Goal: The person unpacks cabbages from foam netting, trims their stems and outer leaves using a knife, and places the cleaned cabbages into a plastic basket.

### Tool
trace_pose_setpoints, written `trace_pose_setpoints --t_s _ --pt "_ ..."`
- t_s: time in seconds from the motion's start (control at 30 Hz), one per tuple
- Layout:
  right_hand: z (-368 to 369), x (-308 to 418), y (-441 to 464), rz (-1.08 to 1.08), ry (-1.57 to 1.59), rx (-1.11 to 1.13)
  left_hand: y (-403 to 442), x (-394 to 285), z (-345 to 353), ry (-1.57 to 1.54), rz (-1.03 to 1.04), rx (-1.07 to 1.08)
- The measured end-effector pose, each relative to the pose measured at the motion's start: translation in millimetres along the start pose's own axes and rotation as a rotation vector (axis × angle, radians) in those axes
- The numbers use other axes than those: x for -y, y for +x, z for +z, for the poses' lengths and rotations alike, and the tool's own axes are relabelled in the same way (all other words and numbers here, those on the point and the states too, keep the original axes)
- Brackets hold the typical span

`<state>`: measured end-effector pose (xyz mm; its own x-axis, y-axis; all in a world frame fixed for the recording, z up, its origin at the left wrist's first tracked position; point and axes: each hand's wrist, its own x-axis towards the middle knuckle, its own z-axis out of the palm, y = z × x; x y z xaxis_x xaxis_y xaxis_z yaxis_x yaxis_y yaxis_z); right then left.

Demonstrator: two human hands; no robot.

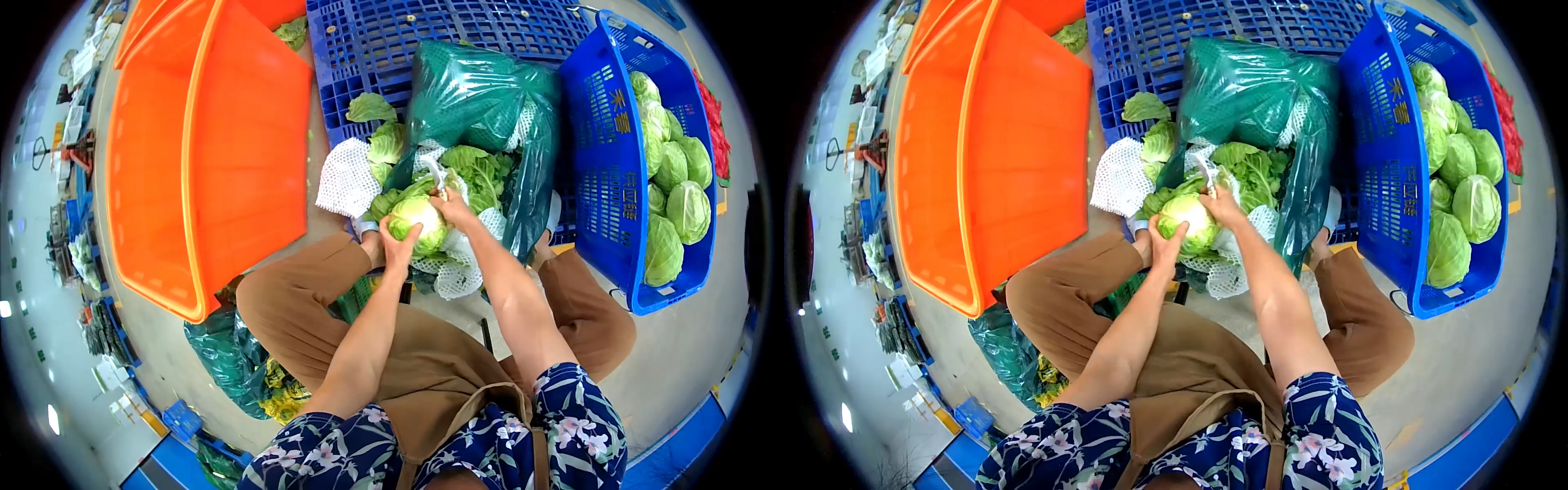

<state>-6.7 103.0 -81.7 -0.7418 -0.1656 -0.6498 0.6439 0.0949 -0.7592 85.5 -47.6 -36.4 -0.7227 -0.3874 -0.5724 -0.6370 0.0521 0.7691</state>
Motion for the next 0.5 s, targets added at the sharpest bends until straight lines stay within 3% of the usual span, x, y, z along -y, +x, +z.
trace_pose_setpoints --t_s 0.17,0.37,0.47,0.5 --pt "31 21 -51 0.035 0.062 -0.038 17 -11 -40 -0.248 -0.371 0.205" --pt "18 58 -94 -0.209 -0.187 -0.032 -18 -12 -49 -0.562 -0.32 0.45" --pt "6 116 -135 -0.256 -0.337 -0.09 -30 -4 -34 -0.792 -0.348 0.597" --pt "7 117 -136 -0.324 -0.524 -0.117 -32 4 -27 -0.874 -0.372 0.643"
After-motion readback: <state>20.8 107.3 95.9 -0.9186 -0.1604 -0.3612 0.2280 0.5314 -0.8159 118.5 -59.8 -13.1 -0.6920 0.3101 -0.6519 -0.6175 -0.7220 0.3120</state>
